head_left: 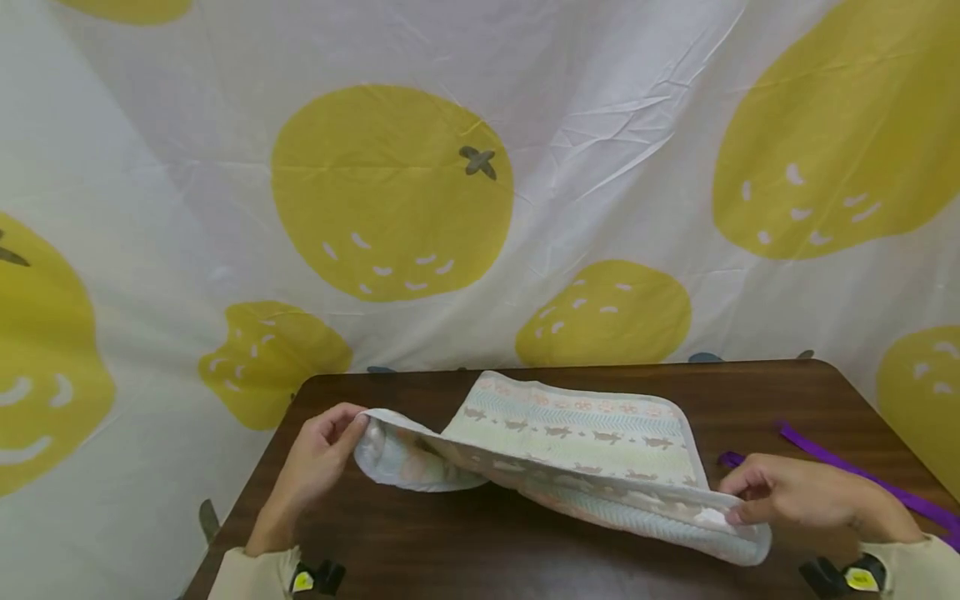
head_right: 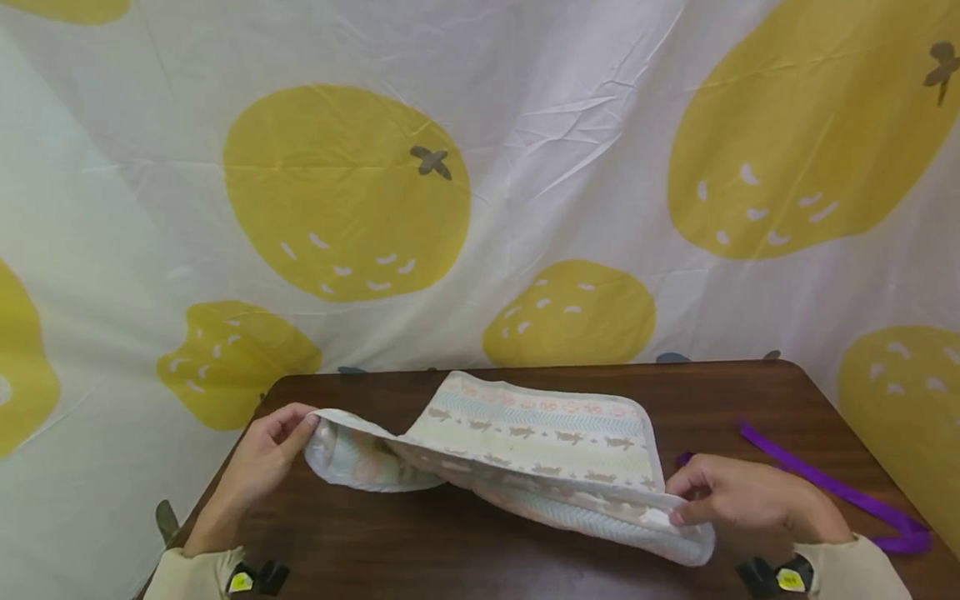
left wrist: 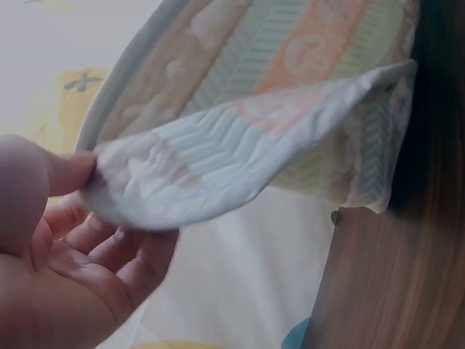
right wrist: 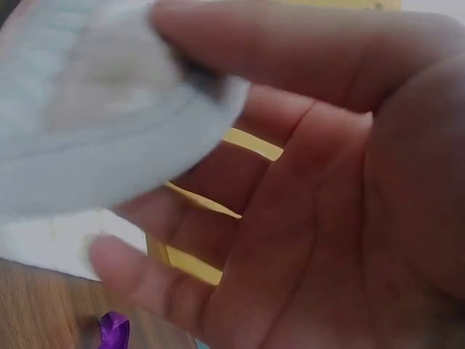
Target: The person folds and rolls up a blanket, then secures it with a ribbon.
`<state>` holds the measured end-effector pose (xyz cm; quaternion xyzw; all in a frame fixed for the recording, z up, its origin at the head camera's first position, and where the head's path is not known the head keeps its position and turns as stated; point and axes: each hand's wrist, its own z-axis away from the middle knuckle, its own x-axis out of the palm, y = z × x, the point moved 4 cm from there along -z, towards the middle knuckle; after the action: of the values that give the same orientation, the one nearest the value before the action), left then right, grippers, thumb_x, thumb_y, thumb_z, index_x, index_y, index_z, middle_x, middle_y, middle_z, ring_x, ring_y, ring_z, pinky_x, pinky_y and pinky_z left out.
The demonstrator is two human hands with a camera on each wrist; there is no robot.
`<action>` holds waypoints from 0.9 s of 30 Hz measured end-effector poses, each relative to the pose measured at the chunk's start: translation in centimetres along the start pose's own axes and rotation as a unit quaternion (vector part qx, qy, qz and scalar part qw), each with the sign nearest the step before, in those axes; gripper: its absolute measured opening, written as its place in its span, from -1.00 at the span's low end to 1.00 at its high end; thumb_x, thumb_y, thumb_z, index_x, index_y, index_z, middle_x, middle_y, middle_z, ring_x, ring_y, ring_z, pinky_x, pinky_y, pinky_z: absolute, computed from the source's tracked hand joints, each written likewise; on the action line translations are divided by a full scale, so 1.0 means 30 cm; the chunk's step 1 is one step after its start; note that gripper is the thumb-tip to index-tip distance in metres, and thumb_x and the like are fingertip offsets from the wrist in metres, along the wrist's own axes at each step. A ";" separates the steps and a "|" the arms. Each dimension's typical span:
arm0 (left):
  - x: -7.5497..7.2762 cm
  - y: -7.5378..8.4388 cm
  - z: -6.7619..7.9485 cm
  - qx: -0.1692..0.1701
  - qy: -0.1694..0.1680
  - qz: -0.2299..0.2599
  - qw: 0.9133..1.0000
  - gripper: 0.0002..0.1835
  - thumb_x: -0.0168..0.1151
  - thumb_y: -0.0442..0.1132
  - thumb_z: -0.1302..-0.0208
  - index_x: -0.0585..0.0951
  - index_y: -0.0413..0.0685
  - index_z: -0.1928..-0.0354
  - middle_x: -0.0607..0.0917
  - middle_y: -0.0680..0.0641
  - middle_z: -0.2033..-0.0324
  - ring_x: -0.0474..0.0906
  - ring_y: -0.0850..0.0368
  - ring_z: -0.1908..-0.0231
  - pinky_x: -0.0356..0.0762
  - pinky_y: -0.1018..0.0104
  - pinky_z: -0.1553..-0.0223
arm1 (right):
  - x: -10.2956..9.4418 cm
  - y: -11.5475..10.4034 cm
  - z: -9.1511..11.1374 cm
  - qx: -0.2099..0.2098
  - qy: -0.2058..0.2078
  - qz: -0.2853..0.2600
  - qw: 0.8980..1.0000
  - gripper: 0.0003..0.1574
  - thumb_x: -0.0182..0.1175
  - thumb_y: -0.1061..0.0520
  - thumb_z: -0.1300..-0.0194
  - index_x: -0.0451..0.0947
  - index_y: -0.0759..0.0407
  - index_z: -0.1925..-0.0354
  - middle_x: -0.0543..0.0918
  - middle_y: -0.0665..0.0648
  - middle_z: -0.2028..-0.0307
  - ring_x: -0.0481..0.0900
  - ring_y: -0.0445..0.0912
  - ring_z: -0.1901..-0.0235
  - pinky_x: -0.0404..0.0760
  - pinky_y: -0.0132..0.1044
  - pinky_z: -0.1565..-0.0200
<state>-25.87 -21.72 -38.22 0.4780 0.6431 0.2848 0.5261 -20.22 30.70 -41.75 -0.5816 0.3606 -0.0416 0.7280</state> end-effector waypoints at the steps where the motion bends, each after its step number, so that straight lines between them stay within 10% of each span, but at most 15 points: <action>1: 0.000 0.000 -0.001 -0.007 0.002 0.008 1.000 -0.78 0.10 -0.18 -0.34 0.55 -0.22 0.18 0.60 -0.09 0.48 0.45 0.22 0.53 0.42 0.36 0.53 | -0.002 0.000 0.003 0.004 0.006 0.000 1.000 -0.82 0.02 0.30 -0.33 0.55 0.10 0.26 0.53 0.15 0.45 0.46 -0.35 0.39 0.48 -0.37 0.41; 10: -0.016 -0.014 -0.002 -0.070 0.010 0.047 0.996 -0.65 0.11 -0.05 -0.32 0.46 -0.24 0.14 0.63 -0.01 0.61 0.50 0.19 0.65 0.44 0.32 0.65 | -0.033 0.002 0.001 -0.033 0.040 -0.083 0.995 -0.63 -0.32 0.40 -0.44 0.29 0.34 -0.11 0.57 0.28 0.13 0.60 -0.03 0.15 0.60 -0.18 0.16; 15: -0.042 -0.021 0.001 -0.077 -0.035 0.110 0.990 -0.64 0.15 -0.12 -0.30 0.46 -0.28 0.04 0.69 0.02 0.45 0.57 0.21 0.55 0.55 0.34 0.53 | -0.046 0.010 0.007 -0.060 0.054 -0.144 0.986 -0.72 -0.30 0.45 -0.40 0.26 0.40 0.00 0.56 0.35 0.20 0.63 0.02 0.21 0.62 -0.01 0.27; 22: -0.066 -0.002 0.018 -0.028 -0.159 0.284 0.945 -0.61 -0.03 -0.47 -0.35 0.36 -0.36 -0.20 0.65 -0.07 0.05 0.60 0.19 0.20 0.57 0.38 0.20 | -0.078 0.037 0.036 -0.036 0.147 -0.160 0.975 -0.75 -0.28 0.39 -0.44 0.23 0.30 -0.03 0.58 0.24 0.25 0.64 0.12 0.33 0.60 0.06 0.41; 27: -0.087 0.010 0.018 0.005 -0.137 0.328 0.934 -0.65 -0.11 -0.52 -0.36 0.41 -0.38 -0.16 0.65 -0.03 0.08 0.57 0.20 0.20 0.55 0.41 0.20 | -0.100 0.024 0.037 -0.074 0.244 -0.154 0.954 -0.73 -0.29 0.39 -0.44 0.23 0.33 -0.05 0.59 0.17 0.30 0.65 0.02 0.40 0.61 -0.05 0.51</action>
<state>-25.30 -24.05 -37.05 0.6997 0.3732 0.3699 0.4841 -22.04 33.26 -40.88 -0.6544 0.4354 -0.2674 0.5573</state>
